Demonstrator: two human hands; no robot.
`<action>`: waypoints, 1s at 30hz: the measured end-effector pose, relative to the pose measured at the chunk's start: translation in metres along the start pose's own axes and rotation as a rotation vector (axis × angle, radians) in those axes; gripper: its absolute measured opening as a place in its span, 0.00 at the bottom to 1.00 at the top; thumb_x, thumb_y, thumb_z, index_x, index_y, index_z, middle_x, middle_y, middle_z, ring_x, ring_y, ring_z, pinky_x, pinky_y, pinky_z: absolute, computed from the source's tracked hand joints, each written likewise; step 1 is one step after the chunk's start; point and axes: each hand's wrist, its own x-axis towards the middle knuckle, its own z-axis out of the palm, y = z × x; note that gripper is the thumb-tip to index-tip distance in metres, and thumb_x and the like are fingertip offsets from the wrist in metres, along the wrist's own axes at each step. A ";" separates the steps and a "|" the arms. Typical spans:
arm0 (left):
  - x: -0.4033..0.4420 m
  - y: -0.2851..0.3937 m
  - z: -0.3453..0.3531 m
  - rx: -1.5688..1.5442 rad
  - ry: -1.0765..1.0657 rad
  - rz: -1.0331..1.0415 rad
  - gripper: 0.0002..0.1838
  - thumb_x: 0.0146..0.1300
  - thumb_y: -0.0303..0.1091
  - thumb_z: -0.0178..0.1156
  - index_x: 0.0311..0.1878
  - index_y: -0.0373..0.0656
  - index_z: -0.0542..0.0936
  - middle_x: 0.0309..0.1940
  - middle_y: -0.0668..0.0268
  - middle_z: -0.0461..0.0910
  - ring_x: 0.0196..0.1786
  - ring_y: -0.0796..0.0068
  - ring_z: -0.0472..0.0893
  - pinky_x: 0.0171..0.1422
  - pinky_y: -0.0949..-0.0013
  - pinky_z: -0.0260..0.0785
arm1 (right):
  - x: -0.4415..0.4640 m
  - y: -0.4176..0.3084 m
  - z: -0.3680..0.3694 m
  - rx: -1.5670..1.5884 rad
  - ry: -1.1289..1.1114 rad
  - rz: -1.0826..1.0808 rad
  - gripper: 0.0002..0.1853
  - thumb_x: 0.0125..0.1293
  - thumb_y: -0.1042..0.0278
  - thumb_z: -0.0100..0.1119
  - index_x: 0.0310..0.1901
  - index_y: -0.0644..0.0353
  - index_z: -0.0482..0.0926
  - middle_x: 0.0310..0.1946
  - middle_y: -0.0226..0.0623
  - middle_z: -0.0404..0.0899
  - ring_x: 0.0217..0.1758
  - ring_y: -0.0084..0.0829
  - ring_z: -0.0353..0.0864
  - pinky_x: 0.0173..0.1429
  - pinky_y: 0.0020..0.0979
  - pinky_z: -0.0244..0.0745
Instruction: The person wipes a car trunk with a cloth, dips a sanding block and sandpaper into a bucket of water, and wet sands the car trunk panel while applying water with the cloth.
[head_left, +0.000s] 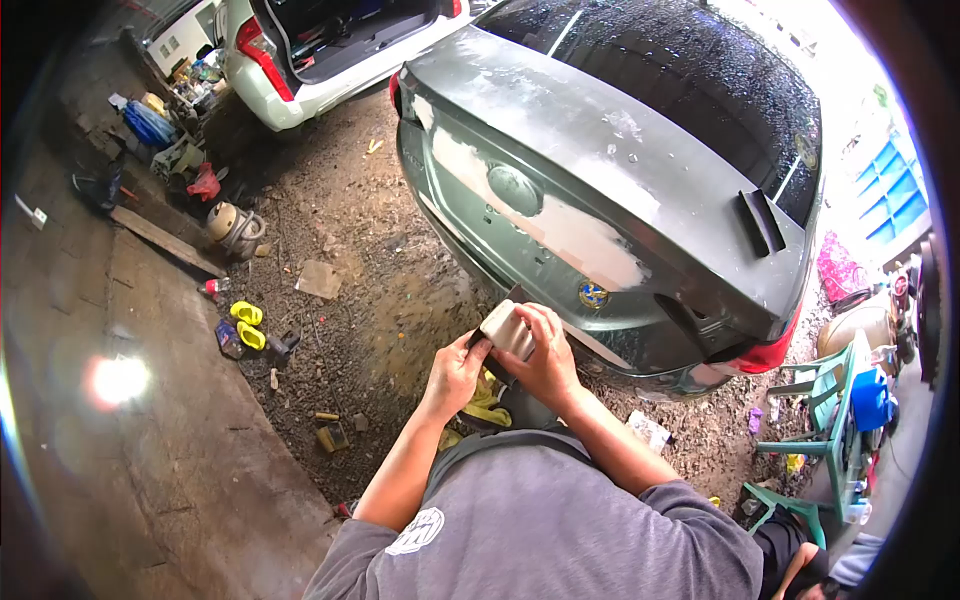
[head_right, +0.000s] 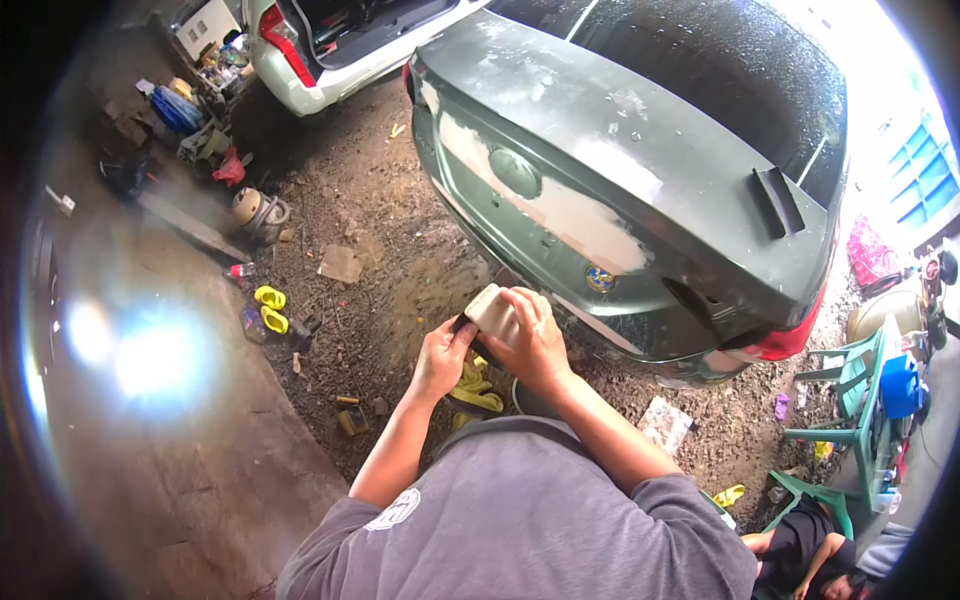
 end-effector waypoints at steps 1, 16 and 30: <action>0.000 -0.003 0.001 -0.015 0.009 0.014 0.15 0.84 0.40 0.58 0.54 0.36 0.84 0.31 0.80 0.75 0.33 0.88 0.67 0.35 0.76 0.62 | 0.000 -0.002 -0.001 -0.042 0.000 -0.010 0.43 0.52 0.64 0.84 0.69 0.60 0.72 0.64 0.49 0.76 0.67 0.52 0.77 0.70 0.48 0.78; -0.012 -0.072 -0.018 -0.174 0.041 -0.249 0.17 0.77 0.44 0.65 0.53 0.37 0.85 0.36 0.72 0.84 0.26 0.83 0.78 0.30 0.74 0.73 | -0.022 0.060 0.029 0.429 -0.186 0.477 0.29 0.73 0.64 0.71 0.72 0.60 0.75 0.67 0.44 0.78 0.70 0.36 0.77 0.73 0.40 0.74; -0.027 -0.485 0.076 0.009 -0.132 -0.666 0.21 0.77 0.40 0.54 0.65 0.40 0.82 0.42 0.51 0.90 0.47 0.55 0.90 0.54 0.56 0.80 | -0.235 0.289 0.194 -0.309 -0.972 0.225 0.23 0.74 0.71 0.57 0.69 0.67 0.75 0.64 0.52 0.81 0.65 0.56 0.82 0.65 0.50 0.78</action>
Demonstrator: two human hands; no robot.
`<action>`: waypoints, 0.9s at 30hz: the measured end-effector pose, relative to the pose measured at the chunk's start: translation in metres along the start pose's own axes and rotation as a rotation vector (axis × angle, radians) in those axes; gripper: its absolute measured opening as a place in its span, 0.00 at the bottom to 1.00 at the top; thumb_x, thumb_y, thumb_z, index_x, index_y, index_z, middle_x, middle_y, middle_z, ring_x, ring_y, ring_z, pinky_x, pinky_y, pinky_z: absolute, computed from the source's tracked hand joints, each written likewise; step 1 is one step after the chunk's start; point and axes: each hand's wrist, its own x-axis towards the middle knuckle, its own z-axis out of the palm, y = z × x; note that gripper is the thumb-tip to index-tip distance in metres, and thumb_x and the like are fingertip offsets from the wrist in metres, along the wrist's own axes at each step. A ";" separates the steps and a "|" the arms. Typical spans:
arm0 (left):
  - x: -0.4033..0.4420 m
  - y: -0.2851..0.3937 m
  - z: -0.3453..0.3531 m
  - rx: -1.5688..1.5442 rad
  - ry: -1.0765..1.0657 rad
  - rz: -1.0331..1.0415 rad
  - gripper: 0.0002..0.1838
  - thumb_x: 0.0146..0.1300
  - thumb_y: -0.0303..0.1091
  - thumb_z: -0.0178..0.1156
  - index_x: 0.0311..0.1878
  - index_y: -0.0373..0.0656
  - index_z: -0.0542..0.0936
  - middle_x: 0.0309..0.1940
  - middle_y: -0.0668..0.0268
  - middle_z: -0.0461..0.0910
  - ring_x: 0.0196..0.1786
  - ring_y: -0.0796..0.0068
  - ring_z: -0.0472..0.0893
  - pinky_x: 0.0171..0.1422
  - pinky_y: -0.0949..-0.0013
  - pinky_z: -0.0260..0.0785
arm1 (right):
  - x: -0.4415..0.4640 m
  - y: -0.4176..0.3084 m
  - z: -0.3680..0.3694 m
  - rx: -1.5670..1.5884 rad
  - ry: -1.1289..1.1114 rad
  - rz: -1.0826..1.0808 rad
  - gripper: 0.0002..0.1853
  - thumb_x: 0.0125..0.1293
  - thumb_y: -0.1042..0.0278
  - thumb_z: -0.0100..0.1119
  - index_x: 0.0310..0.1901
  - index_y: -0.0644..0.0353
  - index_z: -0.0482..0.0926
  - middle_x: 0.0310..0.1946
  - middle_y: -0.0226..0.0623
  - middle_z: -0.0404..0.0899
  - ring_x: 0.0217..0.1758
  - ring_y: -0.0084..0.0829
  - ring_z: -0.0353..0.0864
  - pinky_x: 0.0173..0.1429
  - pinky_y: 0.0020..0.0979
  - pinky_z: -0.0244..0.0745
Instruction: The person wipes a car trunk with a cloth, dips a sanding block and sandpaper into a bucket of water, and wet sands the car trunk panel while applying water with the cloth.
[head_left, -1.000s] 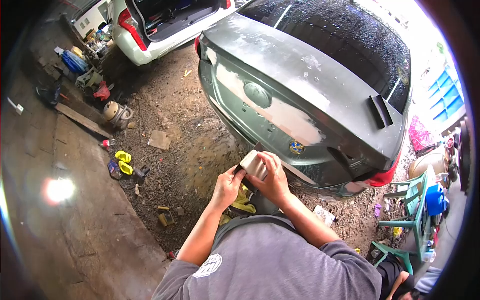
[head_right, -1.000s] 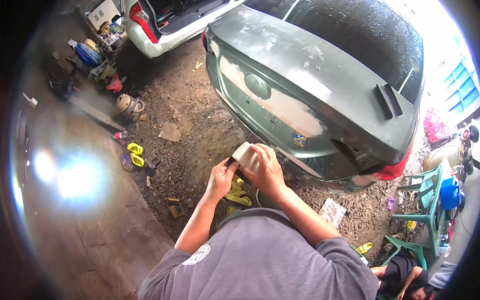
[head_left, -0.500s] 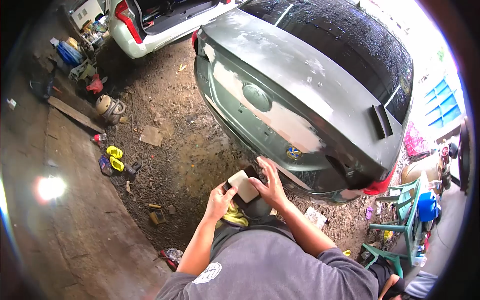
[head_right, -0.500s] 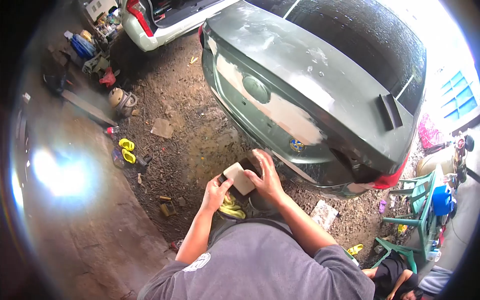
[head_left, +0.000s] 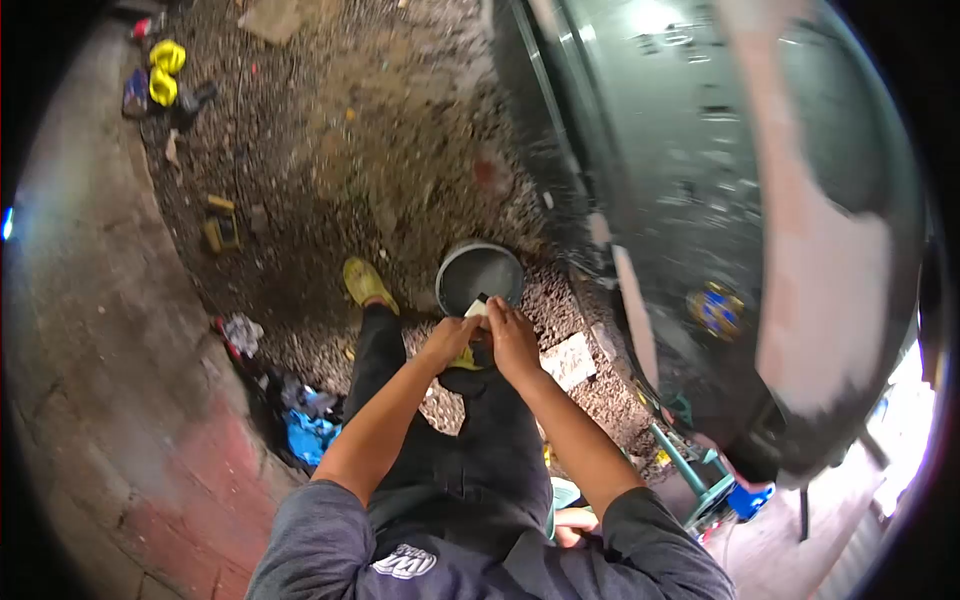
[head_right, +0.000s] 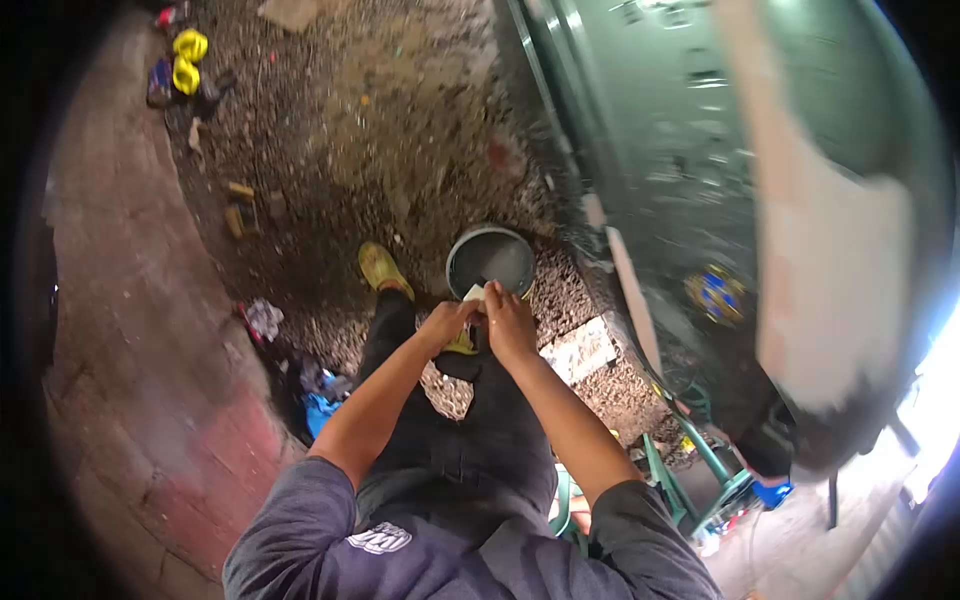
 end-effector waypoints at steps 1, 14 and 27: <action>0.022 -0.022 0.005 -0.173 0.008 -0.180 0.23 0.79 0.46 0.55 0.63 0.39 0.83 0.42 0.52 0.90 0.46 0.56 0.89 0.55 0.58 0.79 | 0.010 0.015 0.022 0.079 0.029 0.000 0.23 0.74 0.68 0.60 0.67 0.67 0.77 0.59 0.53 0.85 0.61 0.57 0.85 0.61 0.51 0.80; 0.280 -0.280 0.069 0.201 0.049 -0.276 0.33 0.69 0.56 0.62 0.71 0.47 0.81 0.64 0.49 0.85 0.64 0.44 0.84 0.69 0.51 0.75 | 0.105 0.230 0.327 0.781 -0.388 1.205 0.39 0.78 0.42 0.60 0.77 0.66 0.68 0.75 0.57 0.72 0.77 0.49 0.73 0.75 0.45 0.70; 0.226 -0.180 0.014 0.488 -0.155 -0.262 0.20 0.69 0.36 0.57 0.59 0.42 0.88 0.57 0.47 0.88 0.61 0.46 0.87 0.63 0.50 0.81 | 0.097 0.186 0.241 0.029 -0.648 0.815 0.28 0.80 0.44 0.53 0.62 0.63 0.81 0.62 0.64 0.82 0.67 0.63 0.80 0.67 0.55 0.75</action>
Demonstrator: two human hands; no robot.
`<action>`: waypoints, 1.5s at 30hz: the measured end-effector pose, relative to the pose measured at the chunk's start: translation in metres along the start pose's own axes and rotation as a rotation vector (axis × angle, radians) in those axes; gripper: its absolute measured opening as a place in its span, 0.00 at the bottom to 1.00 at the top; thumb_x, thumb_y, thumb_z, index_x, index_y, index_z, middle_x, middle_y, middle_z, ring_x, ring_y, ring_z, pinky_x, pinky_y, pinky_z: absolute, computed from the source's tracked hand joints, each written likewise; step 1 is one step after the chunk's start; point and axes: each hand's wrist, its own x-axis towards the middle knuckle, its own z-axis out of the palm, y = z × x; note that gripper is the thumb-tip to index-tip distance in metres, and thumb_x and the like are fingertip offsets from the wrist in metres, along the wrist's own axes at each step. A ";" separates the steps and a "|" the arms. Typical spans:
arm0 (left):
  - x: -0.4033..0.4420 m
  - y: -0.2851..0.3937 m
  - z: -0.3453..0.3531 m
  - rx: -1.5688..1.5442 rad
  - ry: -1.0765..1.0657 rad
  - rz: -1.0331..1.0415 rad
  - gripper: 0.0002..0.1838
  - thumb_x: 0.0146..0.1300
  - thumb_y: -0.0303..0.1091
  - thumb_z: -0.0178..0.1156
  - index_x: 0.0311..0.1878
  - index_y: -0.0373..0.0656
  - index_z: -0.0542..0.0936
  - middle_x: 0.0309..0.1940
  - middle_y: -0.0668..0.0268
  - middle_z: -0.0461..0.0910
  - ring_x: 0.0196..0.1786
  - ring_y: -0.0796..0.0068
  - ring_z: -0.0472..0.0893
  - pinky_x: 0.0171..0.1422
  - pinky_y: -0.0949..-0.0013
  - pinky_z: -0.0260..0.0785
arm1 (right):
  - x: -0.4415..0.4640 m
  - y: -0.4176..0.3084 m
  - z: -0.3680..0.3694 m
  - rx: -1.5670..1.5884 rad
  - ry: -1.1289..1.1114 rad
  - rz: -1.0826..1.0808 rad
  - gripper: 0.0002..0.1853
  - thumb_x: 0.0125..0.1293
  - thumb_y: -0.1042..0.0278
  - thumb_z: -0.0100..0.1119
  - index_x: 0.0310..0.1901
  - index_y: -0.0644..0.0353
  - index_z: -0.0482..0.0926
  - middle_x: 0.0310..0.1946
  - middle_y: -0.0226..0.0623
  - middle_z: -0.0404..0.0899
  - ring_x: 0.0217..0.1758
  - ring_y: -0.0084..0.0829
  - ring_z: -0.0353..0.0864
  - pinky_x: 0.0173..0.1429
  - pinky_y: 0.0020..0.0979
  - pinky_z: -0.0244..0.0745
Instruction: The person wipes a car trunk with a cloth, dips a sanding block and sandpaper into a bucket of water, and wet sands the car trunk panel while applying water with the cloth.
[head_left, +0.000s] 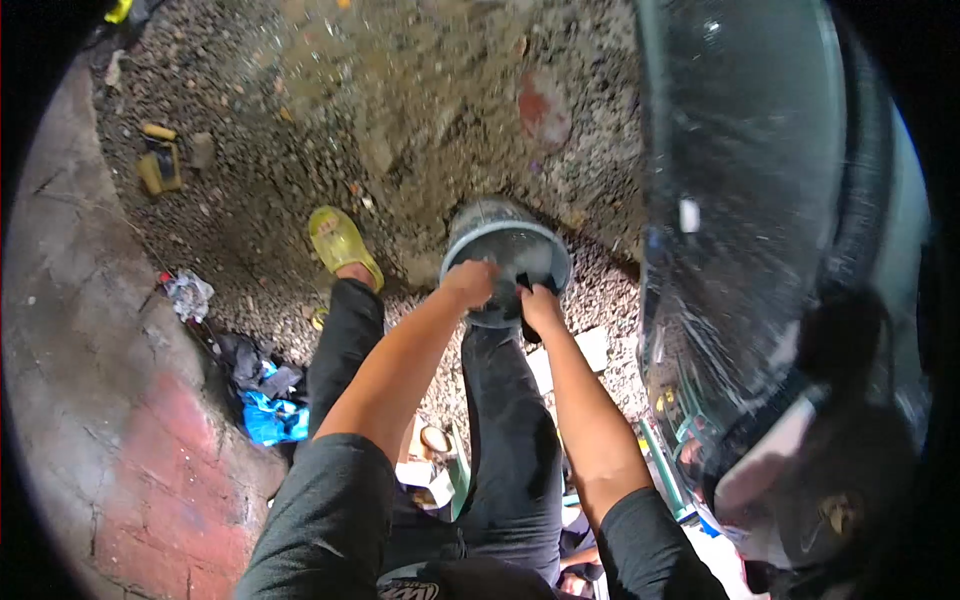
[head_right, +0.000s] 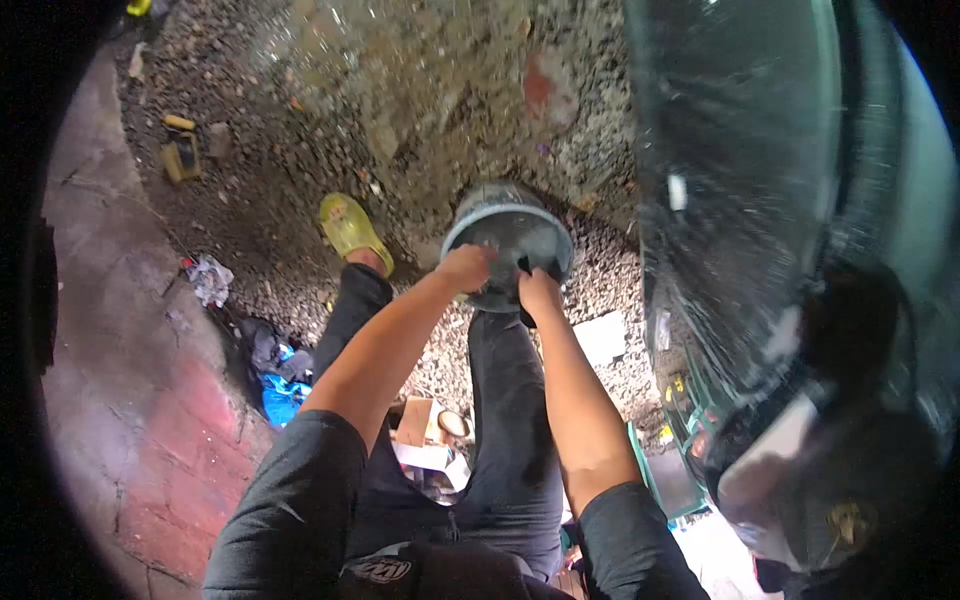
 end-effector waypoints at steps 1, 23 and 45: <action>-0.012 -0.004 -0.009 -0.051 0.016 0.045 0.20 0.68 0.37 0.59 0.60 0.42 0.87 0.56 0.45 0.87 0.61 0.44 0.86 0.63 0.49 0.80 | -0.028 -0.006 -0.016 0.000 0.024 -0.008 0.28 0.79 0.44 0.54 0.62 0.64 0.81 0.60 0.63 0.83 0.66 0.62 0.81 0.67 0.54 0.76; -0.535 0.288 -0.370 -1.135 0.151 0.819 0.24 0.73 0.47 0.68 0.65 0.50 0.73 0.56 0.56 0.84 0.55 0.54 0.88 0.62 0.51 0.83 | -0.741 0.173 -0.401 0.437 1.204 -0.787 0.22 0.73 0.66 0.67 0.67 0.59 0.83 0.72 0.49 0.75 0.73 0.52 0.77 0.76 0.45 0.74; -0.570 0.758 -0.274 0.503 0.635 1.136 0.17 0.65 0.48 0.71 0.45 0.44 0.86 0.47 0.55 0.87 0.50 0.55 0.87 0.58 0.60 0.78 | -0.677 0.253 -0.518 -0.311 1.248 -1.150 0.22 0.76 0.60 0.61 0.69 0.49 0.80 0.69 0.43 0.79 0.75 0.45 0.75 0.75 0.47 0.73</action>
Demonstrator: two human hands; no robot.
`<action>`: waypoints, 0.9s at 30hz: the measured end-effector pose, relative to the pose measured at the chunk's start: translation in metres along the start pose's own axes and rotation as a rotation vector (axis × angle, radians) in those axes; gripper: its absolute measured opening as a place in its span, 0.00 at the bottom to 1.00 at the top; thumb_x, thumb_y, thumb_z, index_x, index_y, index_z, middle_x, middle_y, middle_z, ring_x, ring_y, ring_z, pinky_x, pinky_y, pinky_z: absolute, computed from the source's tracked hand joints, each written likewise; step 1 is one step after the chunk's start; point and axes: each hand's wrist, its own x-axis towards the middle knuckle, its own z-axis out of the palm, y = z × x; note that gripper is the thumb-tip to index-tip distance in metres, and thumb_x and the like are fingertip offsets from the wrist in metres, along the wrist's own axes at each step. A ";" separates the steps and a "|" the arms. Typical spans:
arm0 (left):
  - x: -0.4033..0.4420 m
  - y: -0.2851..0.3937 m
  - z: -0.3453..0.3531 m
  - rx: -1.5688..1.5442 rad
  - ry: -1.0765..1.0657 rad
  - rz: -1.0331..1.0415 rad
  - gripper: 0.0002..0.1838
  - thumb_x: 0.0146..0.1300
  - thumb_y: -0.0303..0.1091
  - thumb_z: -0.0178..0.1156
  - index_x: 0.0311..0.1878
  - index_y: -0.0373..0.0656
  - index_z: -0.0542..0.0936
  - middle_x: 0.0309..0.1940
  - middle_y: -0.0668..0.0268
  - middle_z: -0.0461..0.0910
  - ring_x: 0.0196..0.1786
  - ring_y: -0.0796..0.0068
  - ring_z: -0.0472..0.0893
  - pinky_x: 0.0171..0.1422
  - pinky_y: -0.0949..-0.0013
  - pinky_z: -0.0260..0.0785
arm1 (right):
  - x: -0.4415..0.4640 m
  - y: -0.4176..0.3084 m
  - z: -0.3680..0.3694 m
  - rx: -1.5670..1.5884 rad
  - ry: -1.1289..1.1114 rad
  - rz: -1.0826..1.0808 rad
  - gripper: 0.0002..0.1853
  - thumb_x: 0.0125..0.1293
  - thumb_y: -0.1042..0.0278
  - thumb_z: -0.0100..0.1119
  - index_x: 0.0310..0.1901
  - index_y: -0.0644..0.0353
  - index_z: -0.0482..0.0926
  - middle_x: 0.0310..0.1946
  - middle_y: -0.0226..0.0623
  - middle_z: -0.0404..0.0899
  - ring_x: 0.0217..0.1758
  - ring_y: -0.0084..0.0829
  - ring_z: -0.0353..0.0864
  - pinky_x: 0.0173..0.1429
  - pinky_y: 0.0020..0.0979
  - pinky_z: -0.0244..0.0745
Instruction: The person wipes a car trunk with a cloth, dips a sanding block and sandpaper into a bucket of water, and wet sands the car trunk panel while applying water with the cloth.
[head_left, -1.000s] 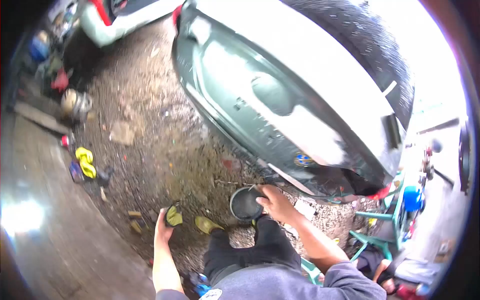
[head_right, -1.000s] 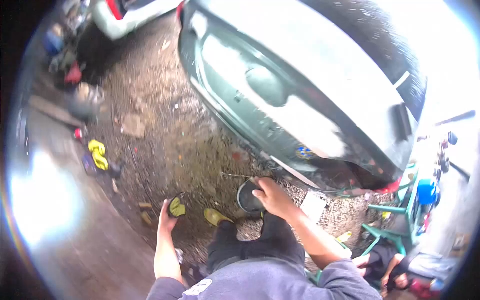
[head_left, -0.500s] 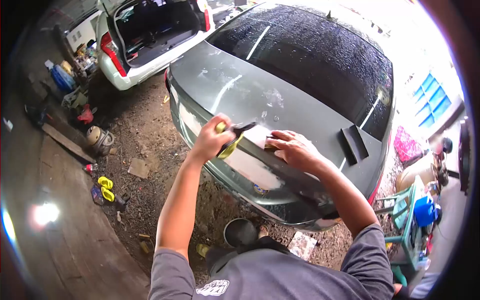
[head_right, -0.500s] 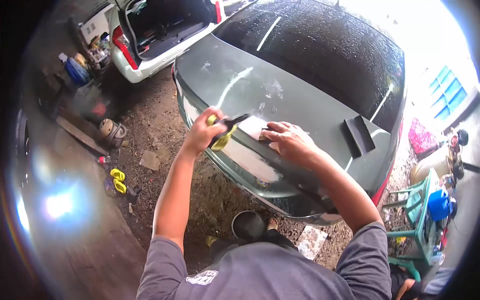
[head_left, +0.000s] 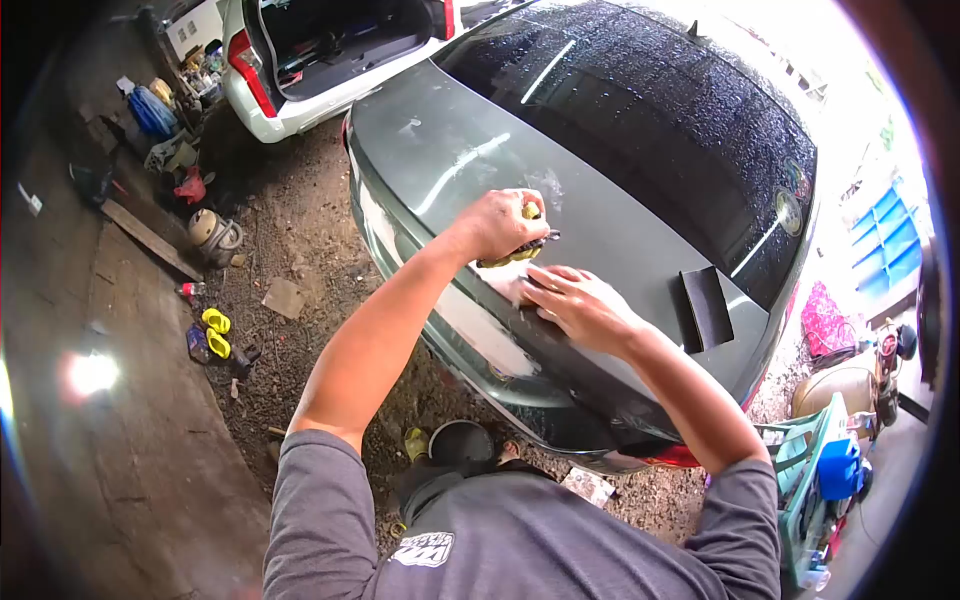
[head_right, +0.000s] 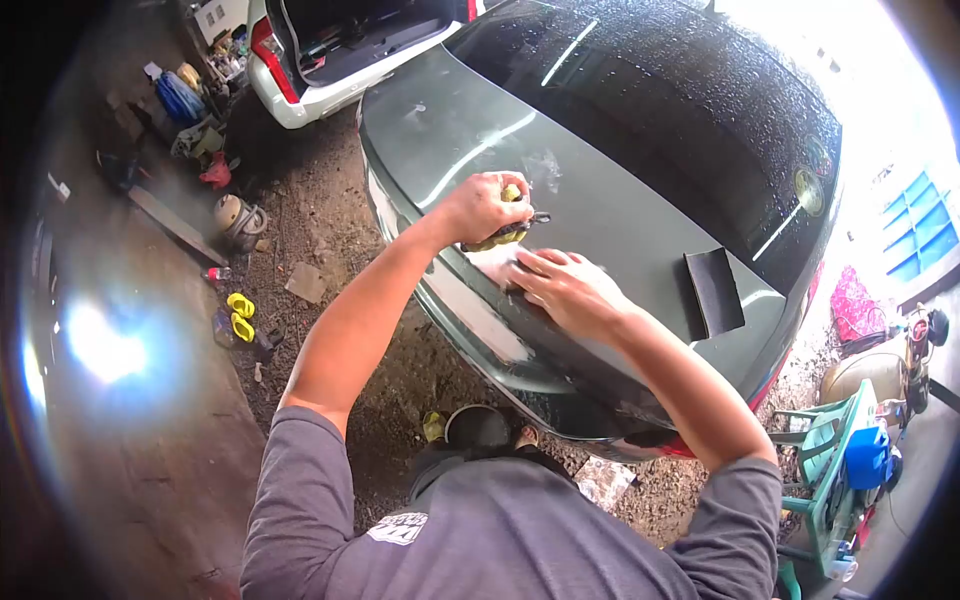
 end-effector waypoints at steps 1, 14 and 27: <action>0.004 -0.003 0.001 0.018 -0.001 0.023 0.18 0.64 0.51 0.71 0.45 0.46 0.87 0.49 0.54 0.88 0.54 0.52 0.87 0.61 0.58 0.78 | 0.025 0.002 0.013 0.019 -0.007 0.035 0.21 0.76 0.59 0.61 0.68 0.49 0.81 0.68 0.42 0.80 0.74 0.45 0.76 0.74 0.47 0.74; -0.013 -0.100 0.026 0.368 0.604 -0.050 0.42 0.74 0.68 0.57 0.84 0.61 0.62 0.85 0.45 0.49 0.85 0.35 0.49 0.82 0.25 0.42 | 0.024 -0.033 -0.001 0.085 0.050 0.181 0.21 0.73 0.65 0.64 0.66 0.54 0.79 0.71 0.47 0.77 0.72 0.52 0.76 0.71 0.48 0.76; -0.069 0.033 0.050 -1.387 0.183 -0.154 0.14 0.78 0.35 0.66 0.59 0.36 0.81 0.49 0.64 0.87 0.52 0.76 0.85 0.64 0.66 0.79 | 0.033 -0.017 -0.040 1.727 0.501 0.319 0.29 0.80 0.64 0.61 0.78 0.63 0.68 0.66 0.41 0.81 0.69 0.28 0.79 0.72 0.33 0.75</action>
